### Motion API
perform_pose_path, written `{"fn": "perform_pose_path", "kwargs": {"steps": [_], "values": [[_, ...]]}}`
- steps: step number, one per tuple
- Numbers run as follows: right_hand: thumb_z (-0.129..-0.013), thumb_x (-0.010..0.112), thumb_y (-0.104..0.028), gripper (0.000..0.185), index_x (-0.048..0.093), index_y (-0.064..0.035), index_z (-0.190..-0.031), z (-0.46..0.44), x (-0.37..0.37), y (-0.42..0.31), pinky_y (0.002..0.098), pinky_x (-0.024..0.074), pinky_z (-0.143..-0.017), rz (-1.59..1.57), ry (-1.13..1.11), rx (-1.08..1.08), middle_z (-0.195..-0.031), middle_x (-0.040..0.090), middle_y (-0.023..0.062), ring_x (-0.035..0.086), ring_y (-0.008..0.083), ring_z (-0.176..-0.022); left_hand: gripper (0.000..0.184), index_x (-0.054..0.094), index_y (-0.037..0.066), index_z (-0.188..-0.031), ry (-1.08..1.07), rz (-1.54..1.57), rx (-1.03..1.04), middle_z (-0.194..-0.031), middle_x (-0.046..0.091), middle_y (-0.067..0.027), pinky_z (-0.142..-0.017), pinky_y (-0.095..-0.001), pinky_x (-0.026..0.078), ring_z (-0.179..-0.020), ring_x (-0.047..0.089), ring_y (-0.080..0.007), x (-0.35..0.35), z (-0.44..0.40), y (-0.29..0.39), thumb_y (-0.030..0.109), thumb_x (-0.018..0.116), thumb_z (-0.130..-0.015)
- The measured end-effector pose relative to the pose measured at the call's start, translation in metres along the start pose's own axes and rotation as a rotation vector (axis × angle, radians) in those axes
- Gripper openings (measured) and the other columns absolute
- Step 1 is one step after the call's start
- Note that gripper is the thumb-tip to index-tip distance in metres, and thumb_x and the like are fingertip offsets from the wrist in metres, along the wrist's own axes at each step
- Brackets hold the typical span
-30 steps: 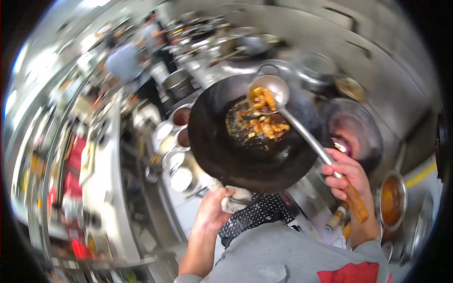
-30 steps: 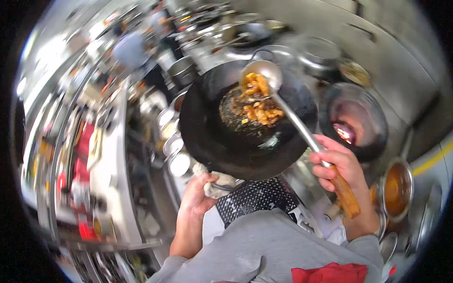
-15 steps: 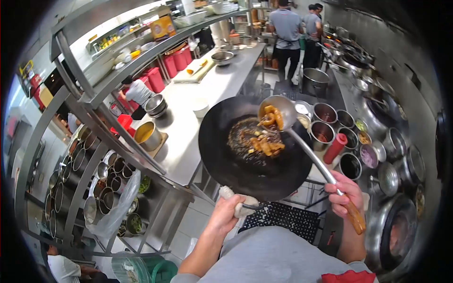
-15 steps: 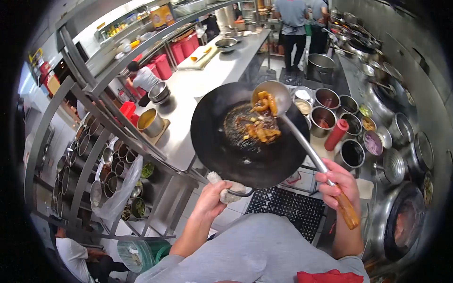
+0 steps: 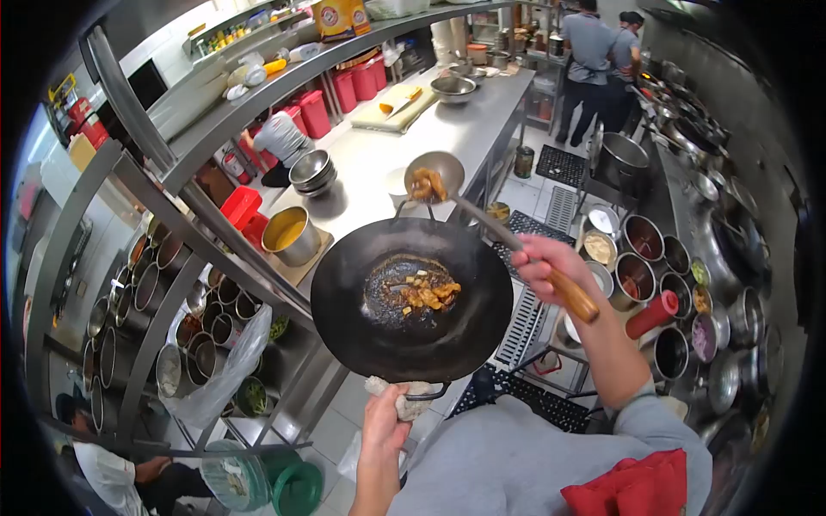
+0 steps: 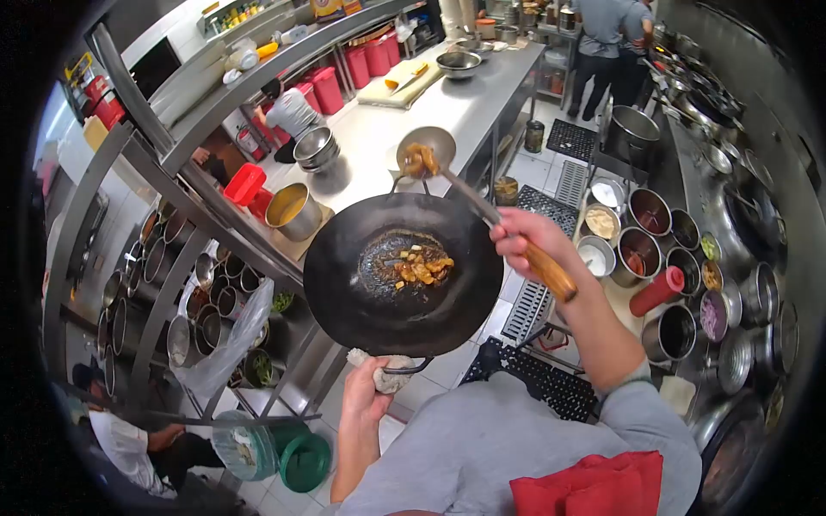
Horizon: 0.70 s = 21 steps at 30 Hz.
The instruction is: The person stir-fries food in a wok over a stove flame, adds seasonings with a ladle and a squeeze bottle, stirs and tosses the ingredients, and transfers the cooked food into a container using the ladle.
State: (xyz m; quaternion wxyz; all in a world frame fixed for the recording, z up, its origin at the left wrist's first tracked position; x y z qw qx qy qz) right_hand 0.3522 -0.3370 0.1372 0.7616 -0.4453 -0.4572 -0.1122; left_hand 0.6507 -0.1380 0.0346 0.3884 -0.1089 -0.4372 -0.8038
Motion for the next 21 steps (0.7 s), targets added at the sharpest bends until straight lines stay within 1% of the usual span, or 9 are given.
{"fn": "perform_pose_path", "kwargs": {"steps": [1, 4, 7, 10, 11, 12, 15, 18, 21], "values": [[-0.098, 0.052, -0.007, 0.019, 0.049, -0.0034, -0.116, -0.022, -0.002, -0.012, 0.0224, 0.0450, -0.040, 0.078, -0.002, 0.013, -0.086, 0.057, 0.0073, 0.051, 0.0066, -0.056, 0.028, 0.059, -0.007, -0.114, 0.014, 0.020, 0.003, -0.106, 0.068, -0.0176, -0.083, -0.0465, 0.059, -0.094, 0.070, -0.0315, 0.004, 0.001, -0.001, 0.002, 0.059, -0.087], [-0.095, 0.056, -0.007, 0.022, 0.050, -0.0037, -0.115, -0.080, -0.013, -0.040, 0.0235, 0.0454, -0.042, 0.411, 0.114, -0.050, -0.084, 0.058, 0.0042, 0.052, 0.0070, -0.056, 0.028, 0.059, -0.007, -0.113, 0.052, 0.065, 0.025, -0.106, 0.068, -0.0177, -0.085, -0.0475, 0.058, -0.095, 0.070, -0.0322, 0.020, -0.004, -0.006, 0.003, 0.059, -0.087], [-0.091, 0.057, -0.005, 0.029, 0.051, -0.0041, -0.120, -0.132, -0.027, -0.056, 0.0234, 0.0443, -0.041, 0.617, 0.159, -0.010, -0.085, 0.058, 0.0047, 0.052, 0.0066, -0.055, 0.028, 0.059, -0.007, -0.114, 0.079, 0.112, 0.056, -0.107, 0.068, -0.0179, -0.085, -0.0481, 0.058, -0.095, 0.069, -0.0327, 0.031, -0.015, -0.013, 0.003, 0.059, -0.087], [-0.089, 0.059, -0.006, 0.033, 0.051, -0.0040, -0.121, -0.172, -0.049, -0.060, 0.0249, 0.0445, -0.042, 0.782, 0.169, 0.022, -0.084, 0.058, 0.0031, 0.054, 0.0070, -0.055, 0.029, 0.059, -0.007, -0.114, 0.082, 0.158, 0.093, -0.107, 0.068, -0.0185, -0.084, -0.0484, 0.057, -0.095, 0.069, -0.0331, 0.045, -0.023, -0.015, 0.004, 0.059, -0.087], [-0.089, 0.059, -0.006, 0.033, 0.051, -0.0040, -0.121, -0.179, -0.056, -0.062, 0.0250, 0.0445, -0.042, 0.836, 0.174, 0.029, -0.084, 0.058, 0.0029, 0.054, 0.0071, -0.055, 0.029, 0.059, -0.006, -0.114, 0.103, 0.162, 0.105, -0.106, 0.068, -0.0187, -0.084, -0.0484, 0.057, -0.095, 0.069, -0.0333, 0.049, -0.024, -0.019, 0.004, 0.059, -0.087], [-0.089, 0.060, -0.007, 0.055, 0.042, 0.0002, -0.140, -0.187, -0.063, -0.064, 0.0280, 0.0467, -0.046, 0.874, 0.162, 0.055, -0.081, 0.057, 0.0036, 0.054, 0.0094, -0.056, 0.029, 0.059, -0.006, -0.114, 0.125, 0.164, 0.117, -0.106, 0.068, -0.0189, -0.083, -0.0485, 0.057, -0.095, 0.069, -0.0334, 0.053, -0.025, -0.020, 0.004, 0.059, -0.087], [-0.088, 0.060, -0.006, 0.058, 0.041, 0.0009, -0.143, -0.202, -0.073, -0.068, 0.0284, 0.0466, -0.047, 0.932, 0.143, 0.057, -0.082, 0.059, 0.0049, 0.055, 0.0106, -0.056, 0.028, 0.059, -0.006, -0.114, 0.164, 0.195, 0.091, -0.106, 0.068, -0.0192, -0.082, -0.0488, 0.057, -0.095, 0.070, -0.0335, 0.059, -0.026, -0.022, 0.005, 0.059, -0.087], [-0.088, 0.060, -0.006, 0.060, 0.041, 0.0008, -0.144, -0.216, -0.092, -0.071, 0.0295, 0.0469, -0.048, 1.067, 0.079, 0.031, -0.081, 0.060, 0.0058, 0.056, 0.0118, -0.055, 0.028, 0.060, -0.005, -0.113, 0.169, 0.171, 0.135, -0.105, 0.069, -0.0197, -0.082, -0.0487, 0.057, -0.094, 0.070, -0.0340, 0.064, -0.027, -0.023, 0.006, 0.060, -0.087], [-0.088, 0.060, -0.006, 0.060, 0.041, 0.0010, -0.144, -0.214, -0.095, -0.068, 0.0311, 0.0480, -0.049, 1.186, 0.101, -0.004, -0.080, 0.061, 0.0073, 0.056, 0.0133, -0.053, 0.028, 0.061, -0.003, -0.111, 0.191, 0.161, 0.122, -0.103, 0.070, -0.0198, -0.074, -0.0469, 0.057, -0.089, 0.070, -0.0334, 0.061, -0.032, -0.027, 0.010, 0.061, -0.086]]}}
Point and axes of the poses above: each hand's wrist, its own z-axis away from the middle knuckle, its own x-axis out of the palm, y = z × x, the point moved 3 cm from there along -z, towards the middle knuckle
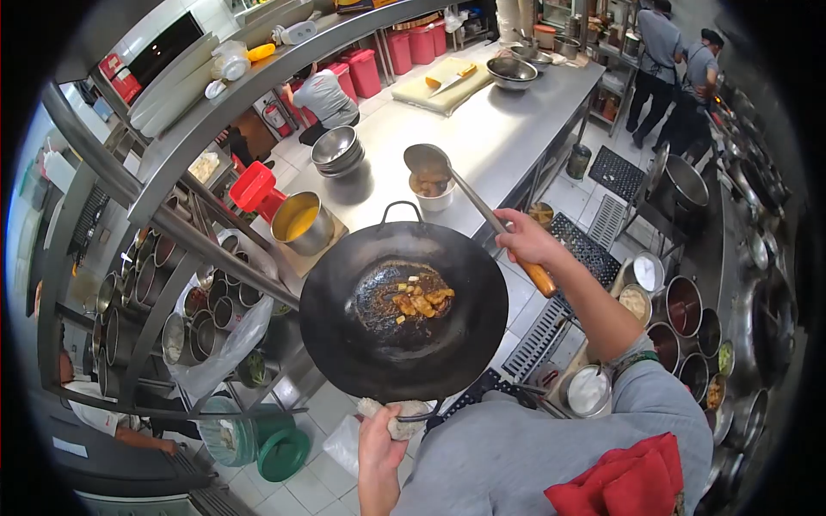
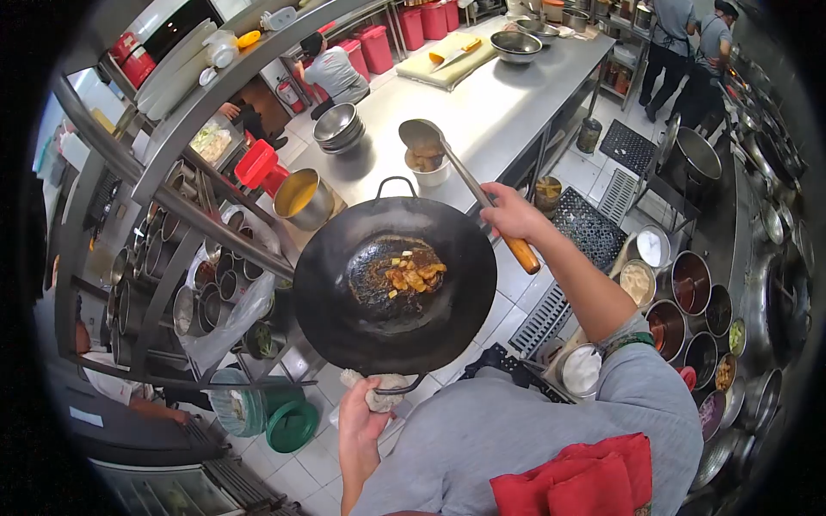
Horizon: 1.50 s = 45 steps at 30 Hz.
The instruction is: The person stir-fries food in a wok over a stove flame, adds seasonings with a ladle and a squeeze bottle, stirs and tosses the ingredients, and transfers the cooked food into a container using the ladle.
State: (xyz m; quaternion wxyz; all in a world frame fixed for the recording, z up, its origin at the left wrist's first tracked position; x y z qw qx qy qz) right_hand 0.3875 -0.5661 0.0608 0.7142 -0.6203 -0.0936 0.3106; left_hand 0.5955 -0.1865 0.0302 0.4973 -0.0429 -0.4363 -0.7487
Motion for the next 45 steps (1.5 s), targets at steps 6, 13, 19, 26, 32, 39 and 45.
{"fn": "perform_pose_path", "kwargs": {"steps": [6, 13, 19, 26, 32, 39, 45], "values": [[-0.088, 0.059, -0.007, 0.063, 0.039, 0.0008, -0.147, 0.003, 0.001, 0.008, 0.0316, 0.0499, -0.051, 0.221, 0.097, -0.087, -0.078, 0.061, 0.0100, 0.058, 0.0144, -0.053, 0.028, 0.062, -0.001, -0.109, 0.027, -0.047, -0.007, -0.098, 0.072, -0.0182, -0.058, -0.0436, 0.049, -0.082, 0.070, -0.0321, 0.004, -0.001, 0.002, 0.014, 0.061, -0.085], [-0.090, 0.060, -0.007, 0.061, 0.040, -0.0064, -0.147, 0.011, -0.005, 0.000, 0.0264, 0.0423, -0.042, -0.111, 0.068, -0.045, -0.077, 0.055, 0.0035, 0.051, 0.0092, -0.048, 0.027, 0.060, -0.004, -0.109, 0.091, -0.062, -0.045, -0.102, 0.069, -0.0176, -0.068, -0.0440, 0.052, -0.087, 0.069, -0.0319, 0.007, 0.001, 0.003, 0.009, 0.060, -0.086], [-0.091, 0.058, -0.002, 0.057, 0.043, -0.0101, -0.145, 0.111, -0.019, -0.040, 0.0221, 0.0407, -0.036, -0.363, -0.055, 0.165, -0.077, 0.056, 0.0029, 0.050, 0.0079, -0.046, 0.023, 0.061, -0.007, -0.108, 0.093, -0.079, -0.064, -0.103, 0.068, -0.0170, -0.084, -0.0417, 0.058, -0.095, 0.069, -0.0285, 0.023, 0.012, 0.016, 0.006, 0.056, -0.090], [-0.091, 0.058, -0.004, 0.059, 0.038, -0.0036, -0.147, 0.189, 0.028, -0.045, 0.0263, 0.0421, -0.044, -0.046, -0.103, 0.372, -0.074, 0.055, 0.0025, 0.050, 0.0089, -0.050, 0.034, 0.055, -0.004, -0.124, -0.003, -0.137, -0.028, -0.118, 0.064, -0.0121, -0.094, -0.0388, 0.052, -0.109, 0.064, -0.0239, 0.038, 0.012, 0.038, 0.003, 0.054, -0.091], [-0.094, 0.056, -0.007, 0.060, 0.030, -0.0016, -0.148, 0.221, 0.090, -0.073, 0.0305, 0.0443, -0.043, -0.164, -0.157, 0.533, -0.069, 0.053, 0.0036, 0.051, 0.0113, -0.049, 0.037, 0.052, -0.001, -0.126, -0.109, -0.192, 0.000, -0.117, 0.062, -0.0070, -0.096, -0.0331, 0.047, -0.108, 0.060, -0.0165, 0.034, 0.002, 0.037, -0.001, 0.057, -0.089], [-0.095, 0.053, -0.004, 0.050, 0.037, -0.0073, -0.142, 0.219, 0.138, -0.087, 0.0286, 0.0437, -0.040, -0.859, -0.261, 0.547, -0.093, 0.054, 0.0077, 0.050, 0.0088, -0.053, 0.055, 0.034, -0.004, -0.134, -0.219, -0.292, 0.133, -0.125, 0.055, -0.0118, -0.101, -0.0347, 0.045, -0.113, 0.056, -0.0198, 0.018, -0.014, 0.032, 0.002, 0.061, -0.086], [-0.096, 0.052, -0.006, 0.047, 0.041, -0.0107, -0.142, 0.211, 0.165, -0.061, 0.0234, 0.0404, -0.038, -0.959, -0.298, 0.416, -0.090, 0.053, 0.0056, 0.046, 0.0066, -0.053, 0.062, 0.027, -0.004, -0.137, -0.210, -0.335, 0.139, -0.129, 0.051, -0.0156, -0.103, -0.0367, 0.044, -0.120, 0.053, -0.0234, 0.001, -0.029, 0.038, 0.002, 0.060, -0.085]]}}
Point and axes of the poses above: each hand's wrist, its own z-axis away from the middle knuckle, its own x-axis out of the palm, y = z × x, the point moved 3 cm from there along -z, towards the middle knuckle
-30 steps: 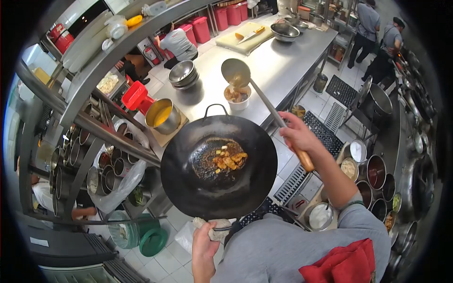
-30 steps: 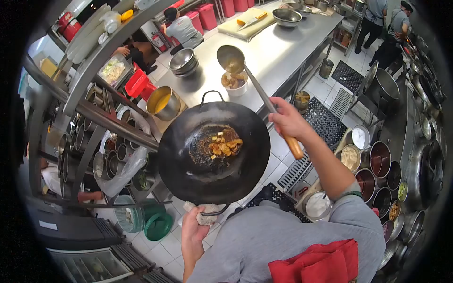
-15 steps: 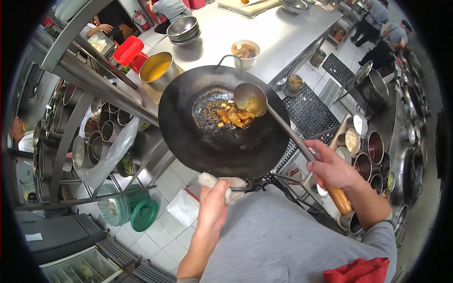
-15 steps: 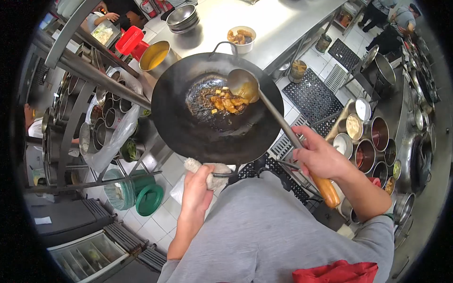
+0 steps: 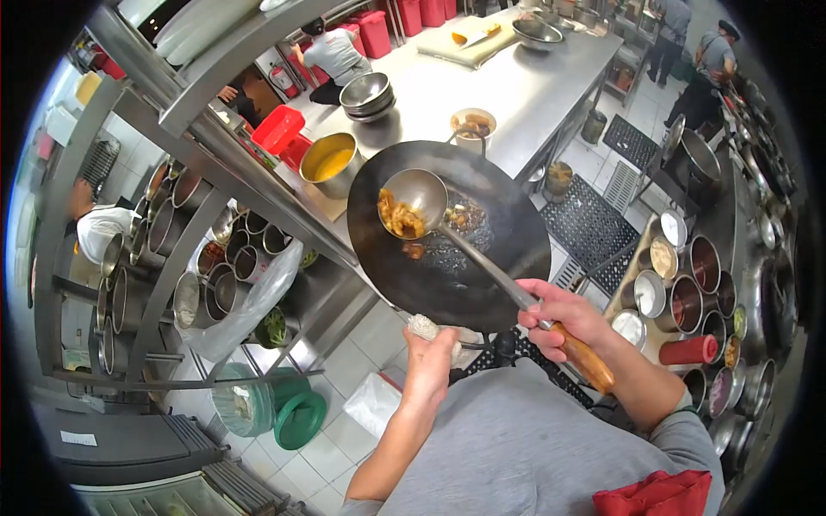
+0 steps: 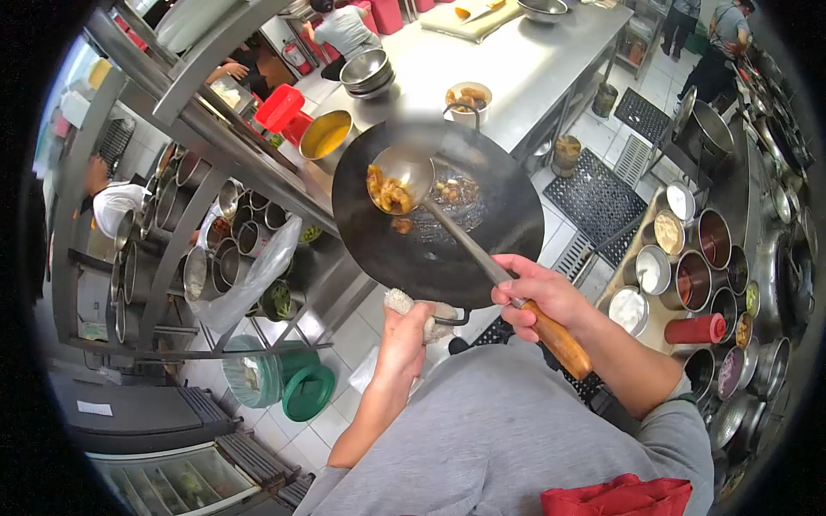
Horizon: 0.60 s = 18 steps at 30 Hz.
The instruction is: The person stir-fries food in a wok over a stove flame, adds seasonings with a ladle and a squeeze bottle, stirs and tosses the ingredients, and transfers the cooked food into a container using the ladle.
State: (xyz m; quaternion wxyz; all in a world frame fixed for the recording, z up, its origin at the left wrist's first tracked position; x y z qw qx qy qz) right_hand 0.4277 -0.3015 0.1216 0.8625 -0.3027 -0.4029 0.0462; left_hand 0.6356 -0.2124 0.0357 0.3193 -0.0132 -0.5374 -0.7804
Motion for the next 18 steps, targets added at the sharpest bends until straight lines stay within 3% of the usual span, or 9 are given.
{"fn": "perform_pose_path", "kwargs": {"steps": [1, 5, 11, 18], "values": [[-0.097, 0.052, -0.006, 0.046, 0.041, -0.0102, -0.141, -0.005, -0.007, 0.002, 0.0235, 0.0416, -0.038, -0.041, -0.018, -0.010, -0.091, 0.052, 0.0064, 0.046, 0.0069, -0.052, 0.062, 0.027, -0.004, -0.137, -0.003, 0.008, -0.003, -0.129, 0.051, -0.0158, -0.103, -0.0368, 0.045, -0.119, 0.054, -0.0237, -0.002, 0.001, 0.001, 0.002, 0.060, -0.085], [-0.097, 0.051, -0.005, 0.045, 0.042, -0.0098, -0.141, -0.018, -0.033, 0.002, 0.0243, 0.0458, -0.037, -0.165, -0.074, -0.045, -0.093, 0.052, 0.0083, 0.046, 0.0072, -0.051, 0.038, 0.052, -0.002, -0.125, 0.032, 0.094, 0.009, -0.113, 0.065, -0.0126, -0.085, -0.0408, 0.055, -0.098, 0.067, -0.0263, -0.009, -0.002, 0.014, -0.002, 0.057, -0.086], [-0.097, 0.052, -0.006, 0.044, 0.043, -0.0104, -0.140, -0.012, -0.054, -0.039, 0.0251, 0.0454, -0.037, -0.180, -0.086, -0.212, -0.093, 0.056, 0.0091, 0.048, 0.0072, -0.051, 0.031, 0.056, -0.006, -0.118, 0.098, 0.226, -0.144, -0.108, 0.066, -0.0151, -0.085, -0.0447, 0.057, -0.096, 0.068, -0.0297, -0.020, 0.001, 0.006, 0.001, 0.059, -0.088], [-0.092, 0.055, -0.004, 0.052, 0.041, -0.0085, -0.141, -0.065, -0.078, -0.130, 0.0255, 0.0418, -0.036, 0.475, 0.217, -0.465, -0.084, 0.053, 0.0049, 0.050, 0.0089, -0.049, 0.031, 0.057, -0.008, -0.115, 0.176, 0.235, -0.174, -0.106, 0.066, -0.0174, -0.082, -0.0463, 0.058, -0.094, 0.069, -0.0315, -0.017, 0.006, -0.003, 0.003, 0.060, -0.087]]}}
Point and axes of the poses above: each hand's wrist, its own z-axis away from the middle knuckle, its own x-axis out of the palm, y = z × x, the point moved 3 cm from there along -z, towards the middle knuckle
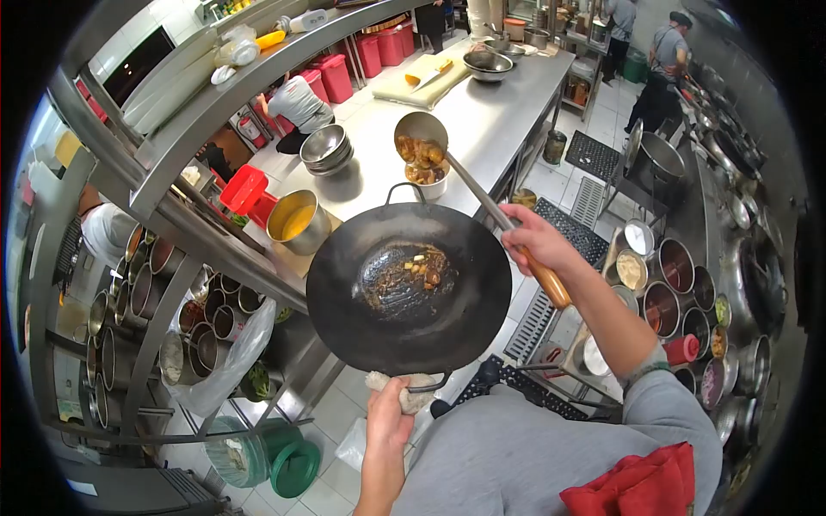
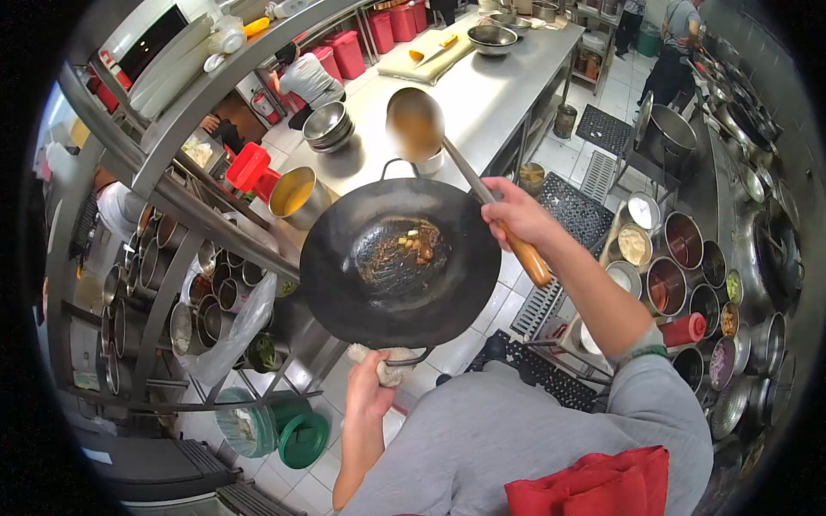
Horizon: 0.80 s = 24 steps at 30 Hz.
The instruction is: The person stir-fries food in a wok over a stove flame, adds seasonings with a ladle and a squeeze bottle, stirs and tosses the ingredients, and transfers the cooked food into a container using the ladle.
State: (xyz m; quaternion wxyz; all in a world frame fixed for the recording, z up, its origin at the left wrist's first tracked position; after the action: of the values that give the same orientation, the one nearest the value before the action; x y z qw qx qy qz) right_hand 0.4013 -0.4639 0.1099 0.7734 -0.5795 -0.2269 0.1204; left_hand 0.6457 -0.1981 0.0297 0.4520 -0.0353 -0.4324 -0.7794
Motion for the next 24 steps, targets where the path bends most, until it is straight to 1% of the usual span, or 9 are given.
{"fn": "perform_pose_path", "kwargs": {"steps": [4, 7, 10, 12, 13, 16, 24], "values": [[-0.090, 0.056, -0.003, 0.053, 0.042, -0.0070, -0.140, -0.050, -0.031, 0.016, 0.0264, 0.0419, -0.037, 0.059, 0.028, 0.011, -0.082, 0.053, 0.0047, 0.051, 0.0093, -0.050, 0.032, 0.057, -0.007, -0.116, 0.037, -0.001, -0.005, -0.107, 0.066, -0.0178, -0.081, -0.0476, 0.058, -0.095, 0.069, -0.0322, 0.004, 0.005, -0.001, 0.004, 0.060, -0.086], [-0.090, 0.058, -0.004, 0.051, 0.041, -0.0036, -0.137, -0.066, -0.043, 0.026, 0.0281, 0.0437, -0.039, 0.055, -0.003, 0.010, -0.079, 0.054, 0.0043, 0.052, 0.0101, -0.050, 0.042, 0.049, -0.002, -0.128, 0.019, 0.012, -0.057, -0.116, 0.062, -0.0154, -0.089, -0.0468, 0.055, -0.104, 0.066, -0.0305, 0.001, 0.003, -0.005, 0.000, 0.058, -0.087], [-0.089, 0.060, -0.005, 0.057, 0.039, -0.0048, -0.141, -0.072, -0.052, 0.038, 0.0296, 0.0444, -0.039, 0.107, 0.016, 0.006, -0.079, 0.055, 0.0047, 0.052, 0.0112, -0.048, 0.040, 0.051, -0.005, -0.125, 0.003, 0.015, -0.052, -0.114, 0.064, -0.0163, -0.089, -0.0467, 0.056, -0.102, 0.067, -0.0314, 0.012, 0.010, -0.002, 0.001, 0.059, -0.087], [-0.087, 0.060, -0.005, 0.061, 0.038, -0.0059, -0.144, -0.074, -0.054, 0.041, 0.0306, 0.0447, -0.039, 0.132, 0.024, 0.016, -0.080, 0.056, 0.0053, 0.053, 0.0118, -0.048, 0.039, 0.052, -0.006, -0.124, 0.032, 0.010, -0.051, -0.113, 0.064, -0.0169, -0.088, -0.0471, 0.056, -0.101, 0.067, -0.0321, 0.014, 0.012, -0.004, 0.001, 0.059, -0.086], [-0.088, 0.059, -0.005, 0.060, 0.038, -0.0059, -0.144, -0.075, -0.056, 0.041, 0.0294, 0.0441, -0.038, 0.145, 0.026, 0.016, -0.080, 0.056, 0.0056, 0.052, 0.0112, -0.048, 0.038, 0.052, -0.007, -0.123, 0.046, 0.005, -0.051, -0.112, 0.064, -0.0172, -0.088, -0.0473, 0.056, -0.100, 0.068, -0.0324, 0.015, 0.012, -0.005, 0.001, 0.059, -0.086], [-0.089, 0.057, -0.003, 0.058, 0.040, -0.0060, -0.144, -0.076, -0.060, 0.041, 0.0270, 0.0426, -0.037, 0.184, 0.036, 0.002, -0.080, 0.057, 0.0059, 0.052, 0.0102, -0.046, 0.035, 0.054, -0.008, -0.120, 0.075, 0.008, -0.005, -0.111, 0.066, -0.0206, -0.081, -0.0522, 0.057, -0.096, 0.068, -0.0366, 0.018, 0.013, -0.010, 0.004, 0.058, -0.087], [-0.090, 0.058, -0.002, 0.061, 0.037, -0.0067, -0.147, -0.092, -0.071, 0.051, 0.0275, 0.0418, -0.041, 0.328, 0.034, -0.079, -0.076, 0.056, 0.0036, 0.051, 0.0101, -0.047, 0.036, 0.054, -0.008, -0.119, 0.107, -0.009, 0.005, -0.111, 0.066, -0.0232, -0.081, -0.0528, 0.057, -0.097, 0.068, -0.0393, 0.018, 0.014, -0.020, 0.008, 0.058, -0.088]]}}
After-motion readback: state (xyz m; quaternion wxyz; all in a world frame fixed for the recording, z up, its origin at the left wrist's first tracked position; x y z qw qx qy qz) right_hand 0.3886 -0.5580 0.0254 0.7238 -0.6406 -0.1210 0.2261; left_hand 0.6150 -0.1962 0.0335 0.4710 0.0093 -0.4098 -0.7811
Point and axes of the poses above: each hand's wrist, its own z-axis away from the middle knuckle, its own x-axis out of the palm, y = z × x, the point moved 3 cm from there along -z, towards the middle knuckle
